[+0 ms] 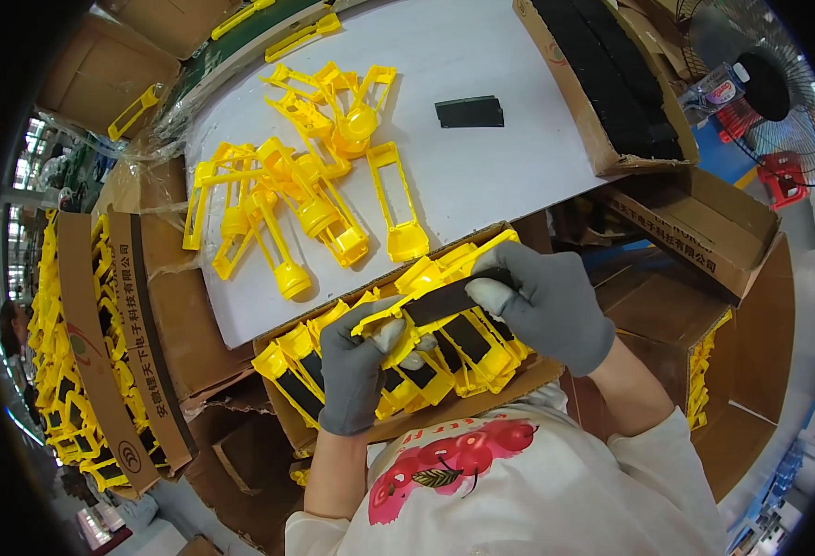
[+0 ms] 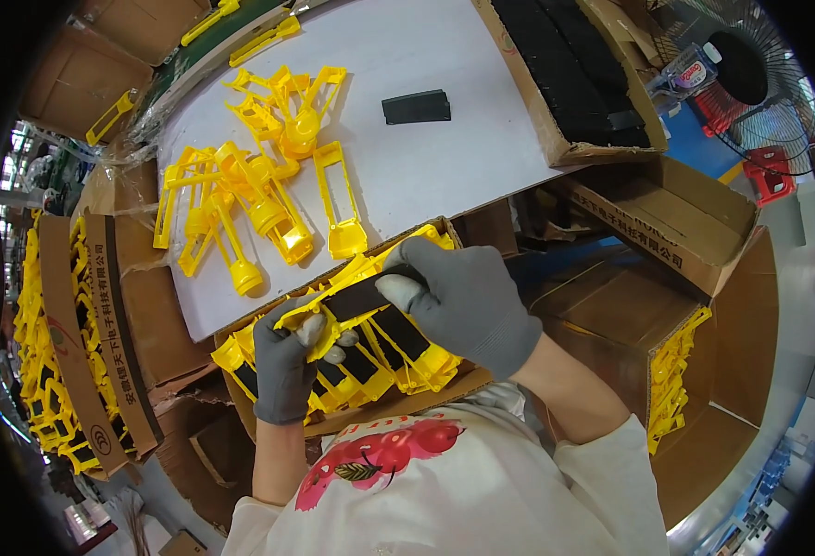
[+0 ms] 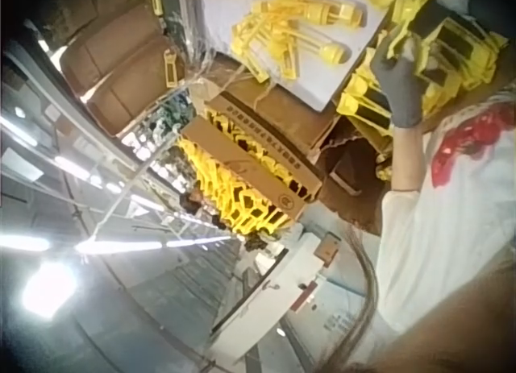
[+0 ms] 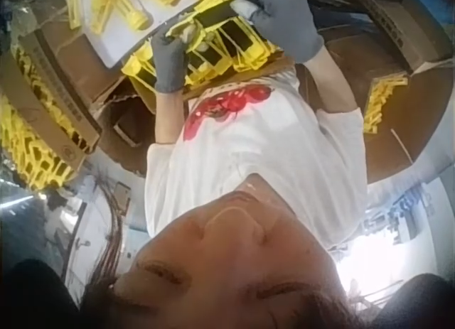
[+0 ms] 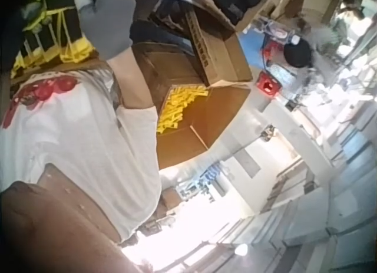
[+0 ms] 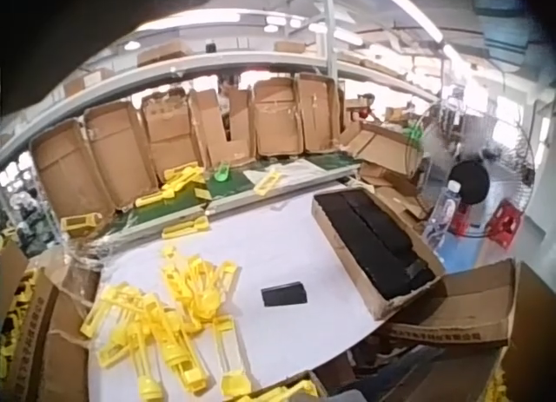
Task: Assembling black components into yellow plastic housings on a production line.
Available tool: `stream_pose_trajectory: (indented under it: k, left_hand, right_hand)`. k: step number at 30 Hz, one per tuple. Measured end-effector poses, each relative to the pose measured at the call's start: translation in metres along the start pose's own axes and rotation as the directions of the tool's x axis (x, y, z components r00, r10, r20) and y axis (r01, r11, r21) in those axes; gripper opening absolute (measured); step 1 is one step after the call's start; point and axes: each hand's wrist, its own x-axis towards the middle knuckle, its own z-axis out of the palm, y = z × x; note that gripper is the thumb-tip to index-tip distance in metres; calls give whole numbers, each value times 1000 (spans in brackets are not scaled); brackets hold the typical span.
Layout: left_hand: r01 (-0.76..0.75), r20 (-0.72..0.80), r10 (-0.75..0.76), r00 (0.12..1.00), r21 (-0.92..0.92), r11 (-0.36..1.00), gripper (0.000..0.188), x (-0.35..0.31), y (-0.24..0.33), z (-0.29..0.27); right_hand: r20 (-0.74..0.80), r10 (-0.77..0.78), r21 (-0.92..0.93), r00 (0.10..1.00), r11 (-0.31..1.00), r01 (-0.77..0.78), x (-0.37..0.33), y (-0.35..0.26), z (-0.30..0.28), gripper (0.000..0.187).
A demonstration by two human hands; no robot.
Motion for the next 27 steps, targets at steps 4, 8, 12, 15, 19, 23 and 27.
stream_pose_trajectory:
  k: [4,8,12,15,19,23,27]
  left_hand:
    - [53,12,-52,999,-30,998,27,-1,7,7]
    - [90,-33,-91,995,-25,996,25,-6,2,12]
    - [22,19,-23,1000,85,996,24,-18,13,-5]
    - [-11,130,-18,991,216,976,22,-22,9,-20]
    - [48,157,-93,983,268,962,21,-32,4,-21]
    - [146,79,-184,980,350,925,19,-43,6,-19]
    - [208,58,-250,966,397,894,17,-38,15,-20]
  right_hand:
    - [-28,-44,-72,999,997,42,-3,15,11,20]
    - [-49,-84,-243,995,968,69,-11,12,14,28]
    - [-243,-177,-388,954,919,72,-16,6,-7,52]
    - [88,-106,-67,990,991,112,-23,24,-4,40]
    - [227,2,76,974,997,-20,-54,25,15,23]
    - [191,70,-77,979,995,-56,-75,19,25,18]
    - [240,104,-97,965,992,-83,-74,20,27,22]
